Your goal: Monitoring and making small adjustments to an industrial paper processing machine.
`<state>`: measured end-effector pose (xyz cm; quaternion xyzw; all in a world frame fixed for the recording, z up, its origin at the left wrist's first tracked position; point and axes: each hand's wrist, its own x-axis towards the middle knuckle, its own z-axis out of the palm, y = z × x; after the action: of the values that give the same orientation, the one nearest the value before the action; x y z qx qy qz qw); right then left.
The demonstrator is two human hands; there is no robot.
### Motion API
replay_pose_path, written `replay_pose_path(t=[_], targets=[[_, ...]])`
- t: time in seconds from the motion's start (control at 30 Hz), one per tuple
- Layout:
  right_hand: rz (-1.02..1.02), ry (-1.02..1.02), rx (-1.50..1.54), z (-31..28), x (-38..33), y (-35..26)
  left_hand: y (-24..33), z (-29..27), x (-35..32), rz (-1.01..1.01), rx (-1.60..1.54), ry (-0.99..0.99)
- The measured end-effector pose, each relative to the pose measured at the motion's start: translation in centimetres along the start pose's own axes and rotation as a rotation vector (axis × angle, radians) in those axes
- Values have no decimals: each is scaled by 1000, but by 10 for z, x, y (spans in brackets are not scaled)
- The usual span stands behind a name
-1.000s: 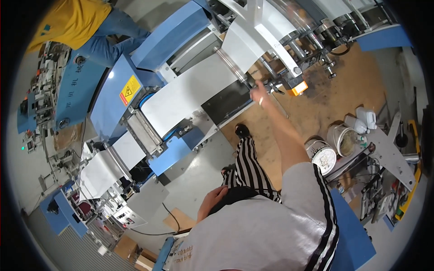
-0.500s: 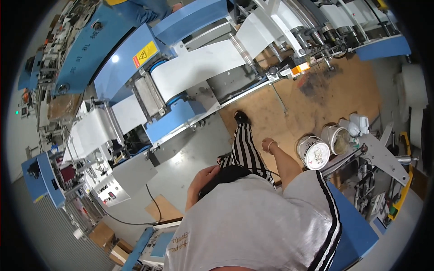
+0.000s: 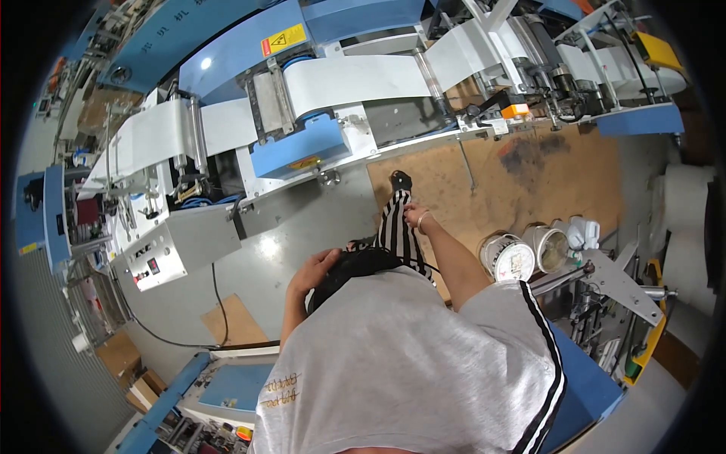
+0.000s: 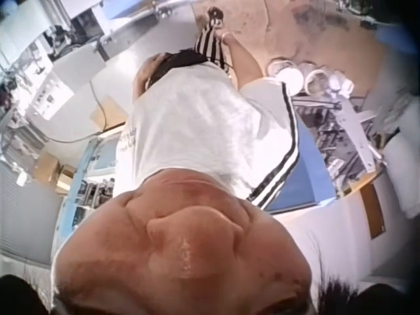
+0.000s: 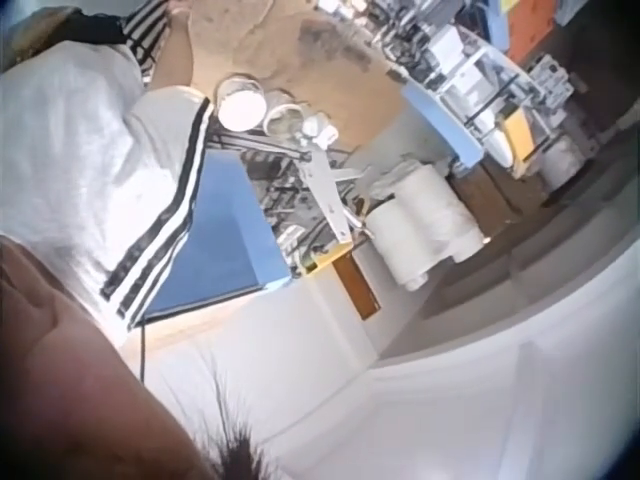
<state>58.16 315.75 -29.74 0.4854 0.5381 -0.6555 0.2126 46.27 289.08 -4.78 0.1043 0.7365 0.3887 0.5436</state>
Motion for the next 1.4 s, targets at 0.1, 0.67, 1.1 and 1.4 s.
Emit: replay_pose_path(t=[0.1, 0.67, 1.1, 1.4], targets=[[-16, 69, -127, -7, 15, 43, -9, -4, -8, 35, -4, 17], [-152, -292, -898, 16, -9, 79, -87, -36, -85, 63, -617, 104], [55, -251, -947, 176, -37, -99, -161, -88, -104, 90, -1148, 359], [-438, -529, -1653, 275, 65, -95, -107, -138, -136, 117, -1230, 431]])
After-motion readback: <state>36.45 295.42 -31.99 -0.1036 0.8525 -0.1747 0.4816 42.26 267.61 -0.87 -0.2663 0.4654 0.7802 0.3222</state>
